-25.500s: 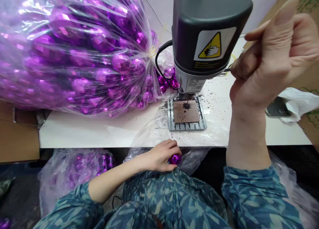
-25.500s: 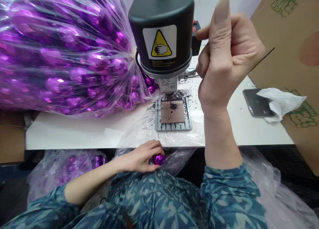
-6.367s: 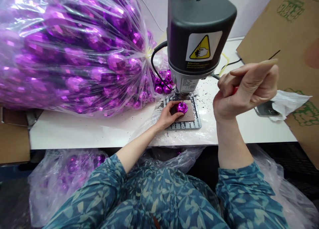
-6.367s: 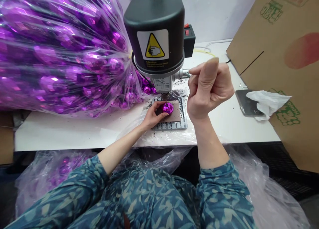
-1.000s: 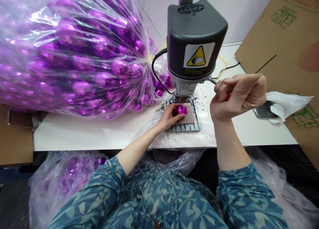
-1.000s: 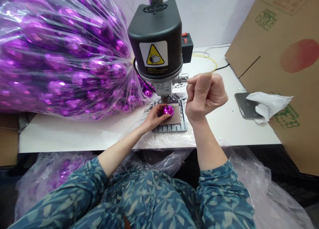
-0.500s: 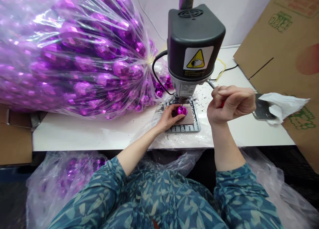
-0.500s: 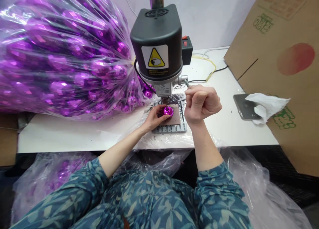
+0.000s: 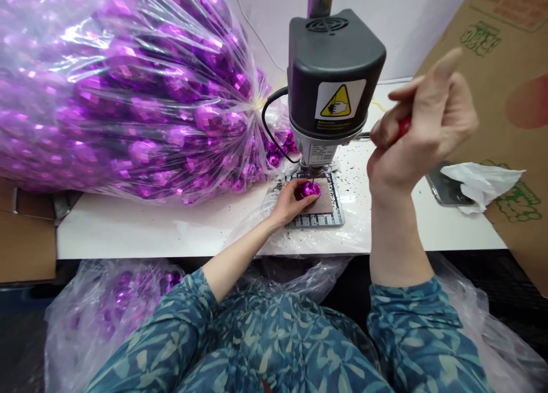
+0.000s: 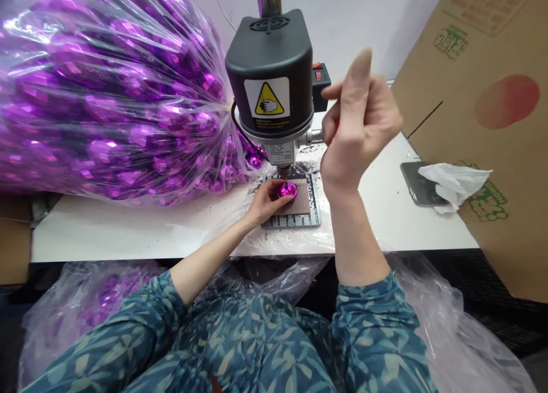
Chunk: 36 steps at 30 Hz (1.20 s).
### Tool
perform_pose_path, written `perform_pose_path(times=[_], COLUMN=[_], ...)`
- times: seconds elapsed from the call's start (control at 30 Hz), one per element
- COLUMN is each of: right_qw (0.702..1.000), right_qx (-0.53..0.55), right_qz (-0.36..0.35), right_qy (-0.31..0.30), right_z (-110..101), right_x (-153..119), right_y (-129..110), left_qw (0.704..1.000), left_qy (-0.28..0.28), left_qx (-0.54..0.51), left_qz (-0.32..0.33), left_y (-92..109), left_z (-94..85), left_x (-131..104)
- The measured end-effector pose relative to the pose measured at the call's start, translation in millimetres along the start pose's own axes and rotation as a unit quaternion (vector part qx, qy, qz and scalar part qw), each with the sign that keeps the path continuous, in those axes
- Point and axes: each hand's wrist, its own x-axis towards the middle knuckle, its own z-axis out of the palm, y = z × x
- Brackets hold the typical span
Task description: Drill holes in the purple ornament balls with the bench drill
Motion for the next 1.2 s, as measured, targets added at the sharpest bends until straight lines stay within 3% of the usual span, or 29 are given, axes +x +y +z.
perform_pose_path(times=[0.07,0.13,0.17,0.23,0.33,0.43,0.53,0.63,0.73,0.83,0.93,1.0,1.07,1.2], right_qw=[0.999,0.999,0.999,0.998,0.998,0.999,1.0,0.999,0.999,0.999,0.999,0.999,0.999,0.999], right_qx=[-0.004,0.014,0.025,0.044,0.044,0.025,0.02,0.035,0.034,0.035,0.044,0.044,0.036,0.028], right_qz=[0.036,0.042,0.039,0.034,0.027,0.032,0.02,0.009,0.021,0.027,0.022,0.021,0.027,0.032], right_qy=[0.0,-0.008,-0.01,-0.015,-0.019,-0.016,-0.006,-0.004,-0.01,-0.014,-0.018,-0.021,-0.023,-0.021], right_z=[10.8,15.6,16.1,14.8,12.3,12.8,14.6,15.2,13.9,11.6,9.8,9.4,9.6,10.2], right_x=[13.5,20.4,21.6,21.1,18.4,17.3,17.9,18.4,18.3,18.3,18.8,19.1,18.9,18.1], right_y=[-4.4,-4.3,-3.4,-1.9,-2.0,-3.0,-1.6,-0.1,-1.0,-1.2,0.9,1.9,1.6,-0.7], left_qw=[0.999,0.998,0.999,0.989,0.939,0.913,0.938,0.935,0.911,0.887,0.868,0.874,0.891,0.92], left_qy=[0.04,0.035,0.002,-0.124,-0.283,-0.313,-0.215,-0.066,-0.025,-0.015,-0.015,-0.007,-0.002,-0.009], left_qx=[0.016,0.037,0.048,0.079,0.184,0.233,0.214,0.296,0.397,0.462,0.493,0.483,0.453,0.382], left_qz=[-0.016,-0.027,-0.024,0.005,0.073,0.122,0.168,0.182,0.112,-0.003,-0.052,-0.054,-0.028,0.086], left_y=[10.9,24.4,30.8,39.8,39.8,28.0,16.7,10.4,7.2,5.4,4.1,2.9,0.1,-12.6], left_z=[-5.9,-17.9,-25.4,-40.7,-58.0,-67.8,-75.3,-77.2,-67.0,-49.9,-39.0,-39.0,-44.8,-67.2], left_x=[-9.8,-29.8,-43.7,-76.4,-123.8,-142.1,-109.9,-35.4,44.0,93.7,109.5,108.2,100.8,68.7])
